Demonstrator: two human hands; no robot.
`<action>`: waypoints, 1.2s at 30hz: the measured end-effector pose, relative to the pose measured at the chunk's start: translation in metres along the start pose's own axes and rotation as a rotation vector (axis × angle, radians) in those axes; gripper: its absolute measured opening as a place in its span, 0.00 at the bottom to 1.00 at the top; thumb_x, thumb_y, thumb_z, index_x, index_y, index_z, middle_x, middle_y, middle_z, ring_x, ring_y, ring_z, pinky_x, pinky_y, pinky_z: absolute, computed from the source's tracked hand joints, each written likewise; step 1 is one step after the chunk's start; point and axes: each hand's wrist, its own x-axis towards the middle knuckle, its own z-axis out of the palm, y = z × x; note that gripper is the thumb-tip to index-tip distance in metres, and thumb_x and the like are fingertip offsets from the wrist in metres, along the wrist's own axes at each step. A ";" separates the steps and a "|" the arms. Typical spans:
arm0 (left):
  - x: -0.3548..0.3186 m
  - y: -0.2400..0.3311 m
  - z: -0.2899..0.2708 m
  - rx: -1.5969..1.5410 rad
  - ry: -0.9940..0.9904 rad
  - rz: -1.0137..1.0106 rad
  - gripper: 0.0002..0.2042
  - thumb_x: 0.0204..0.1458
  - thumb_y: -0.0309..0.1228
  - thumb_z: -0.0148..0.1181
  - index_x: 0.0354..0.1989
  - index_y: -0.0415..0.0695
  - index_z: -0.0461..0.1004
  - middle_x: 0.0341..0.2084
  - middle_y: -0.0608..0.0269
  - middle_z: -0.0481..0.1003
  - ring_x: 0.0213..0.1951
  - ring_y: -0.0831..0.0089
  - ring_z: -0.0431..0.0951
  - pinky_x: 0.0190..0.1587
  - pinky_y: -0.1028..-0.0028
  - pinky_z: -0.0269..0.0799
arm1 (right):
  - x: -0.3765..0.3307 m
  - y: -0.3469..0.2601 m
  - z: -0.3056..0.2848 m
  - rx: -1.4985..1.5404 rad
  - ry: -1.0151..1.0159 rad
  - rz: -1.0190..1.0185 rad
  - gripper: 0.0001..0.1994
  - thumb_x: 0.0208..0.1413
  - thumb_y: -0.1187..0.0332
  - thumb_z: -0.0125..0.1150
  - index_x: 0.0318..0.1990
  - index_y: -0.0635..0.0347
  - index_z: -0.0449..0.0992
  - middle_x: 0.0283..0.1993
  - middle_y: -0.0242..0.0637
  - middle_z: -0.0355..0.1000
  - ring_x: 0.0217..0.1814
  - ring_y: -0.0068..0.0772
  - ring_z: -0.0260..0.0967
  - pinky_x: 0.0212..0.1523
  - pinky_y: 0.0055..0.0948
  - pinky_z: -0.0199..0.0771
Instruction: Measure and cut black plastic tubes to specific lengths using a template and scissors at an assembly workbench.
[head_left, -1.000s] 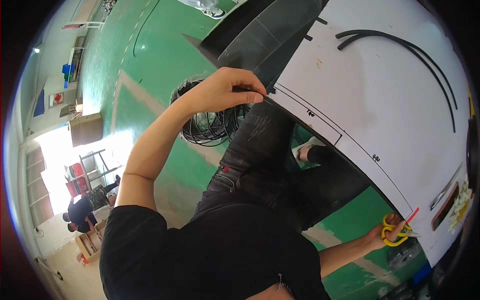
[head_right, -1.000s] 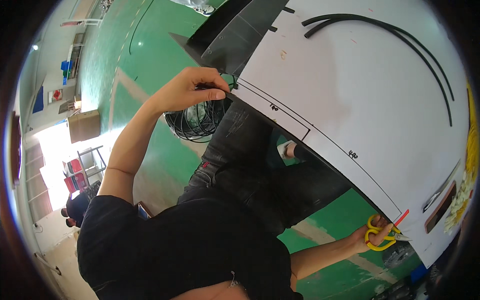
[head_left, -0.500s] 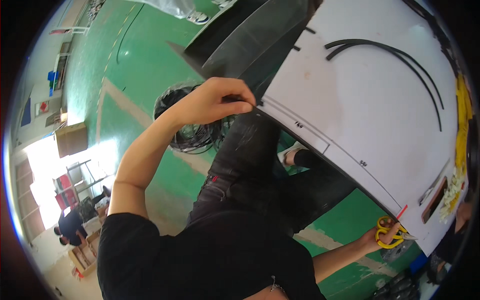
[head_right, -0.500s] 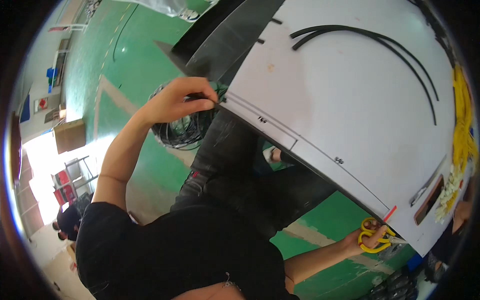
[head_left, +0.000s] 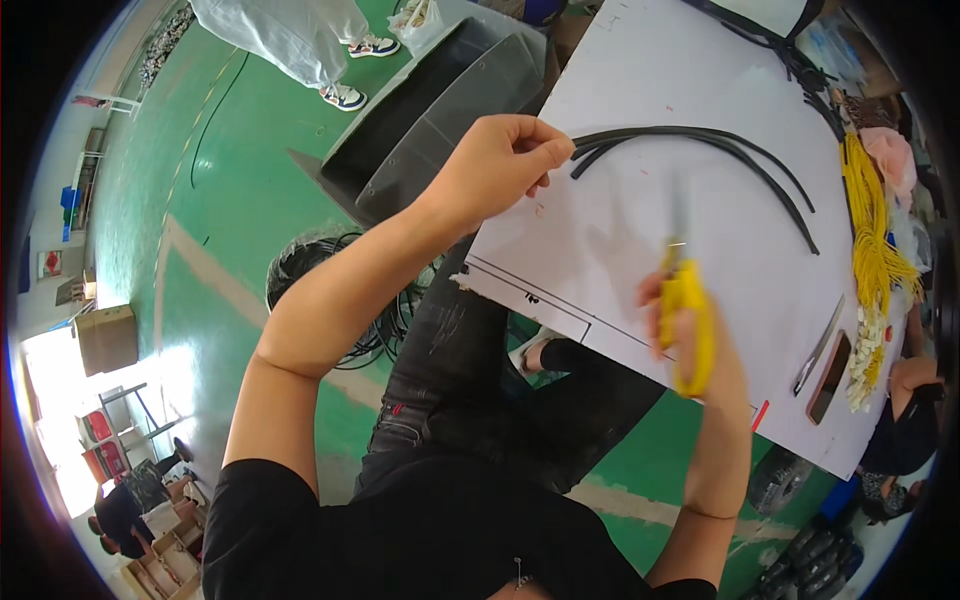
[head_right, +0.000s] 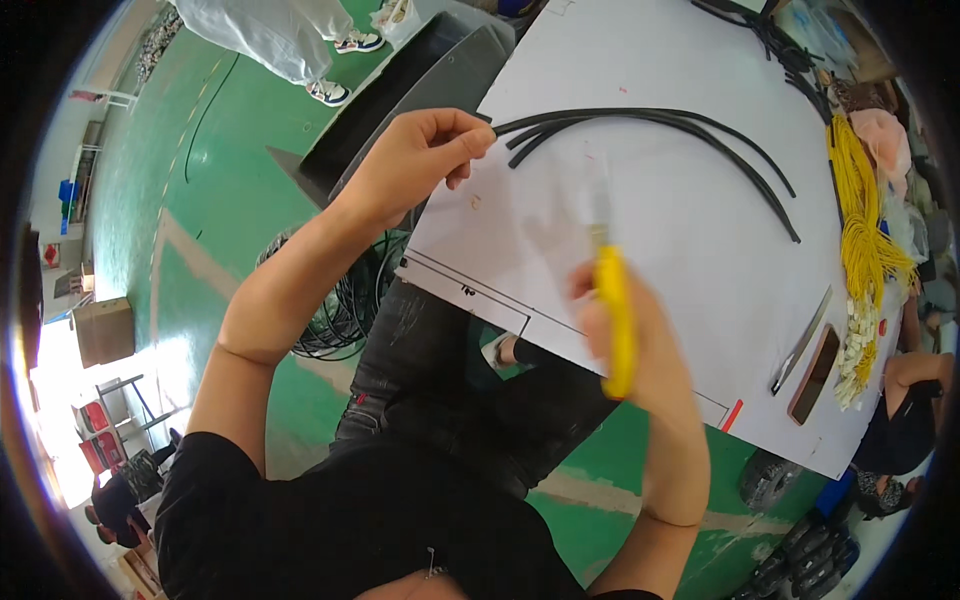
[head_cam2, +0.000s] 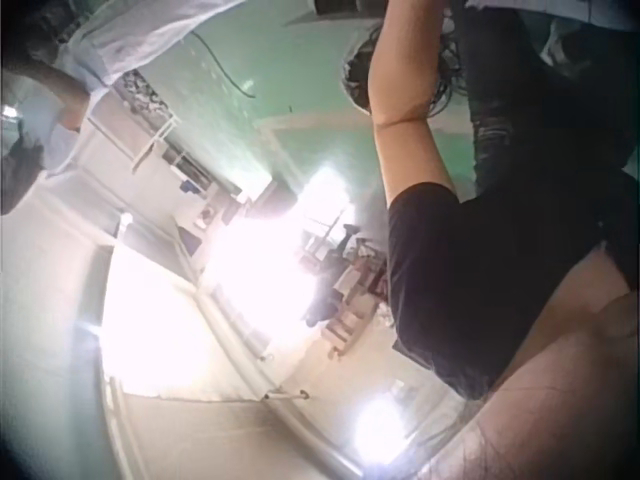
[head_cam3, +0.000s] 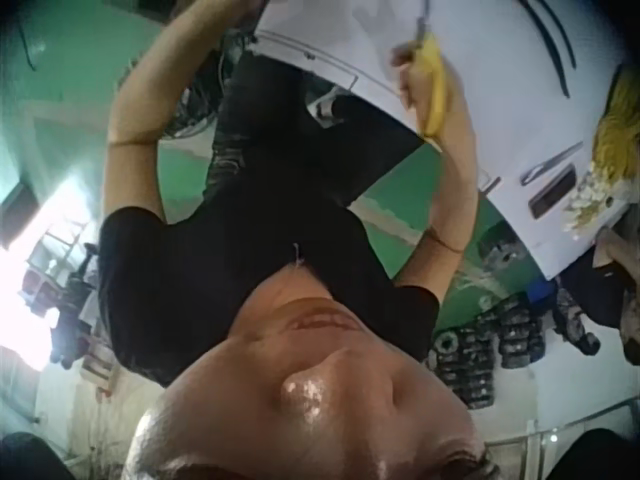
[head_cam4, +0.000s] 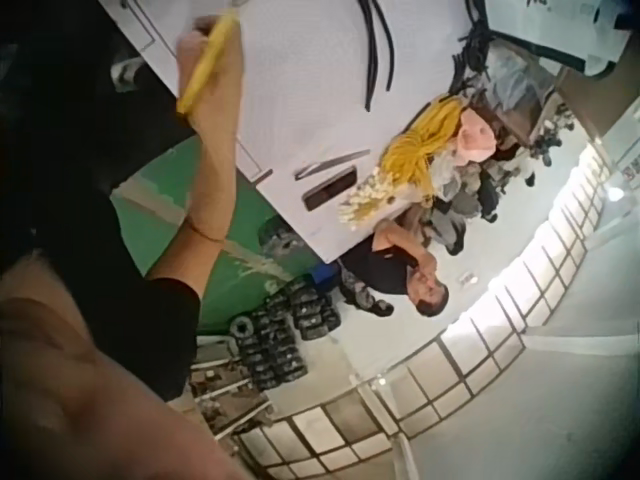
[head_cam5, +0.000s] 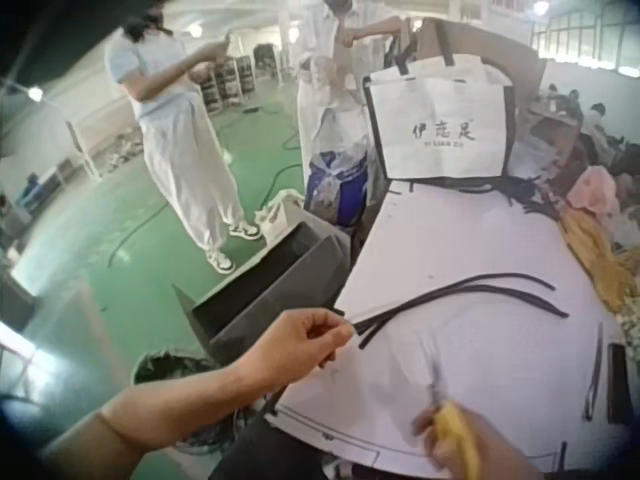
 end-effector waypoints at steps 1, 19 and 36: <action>-0.006 -0.001 -0.007 -0.026 0.022 -0.006 0.10 0.51 0.31 0.55 0.32 0.36 0.73 0.21 0.70 0.68 0.22 0.85 0.65 0.26 0.85 0.62 | 0.014 0.003 0.017 0.018 -0.147 0.039 0.29 0.54 0.41 0.42 0.41 0.65 0.65 0.32 0.34 0.63 0.22 0.16 0.56 0.22 0.16 0.58; -0.010 0.021 0.005 -0.011 -0.043 0.005 0.10 0.51 0.32 0.55 0.32 0.35 0.73 0.21 0.66 0.71 0.22 0.84 0.69 0.23 0.84 0.65 | 0.045 -0.023 0.030 0.021 -0.076 -0.030 0.29 0.54 0.42 0.45 0.36 0.67 0.64 0.22 0.29 0.58 0.20 0.14 0.54 0.20 0.15 0.58; -0.091 0.030 0.025 -0.096 -0.197 0.052 0.08 0.54 0.25 0.50 0.40 0.35 0.66 0.29 0.67 0.70 0.29 0.85 0.68 0.34 0.82 0.67 | 0.015 -0.025 0.084 0.724 0.345 -0.115 0.06 0.48 0.75 0.52 0.35 0.65 0.67 0.19 0.33 0.63 0.15 0.23 0.59 0.16 0.18 0.58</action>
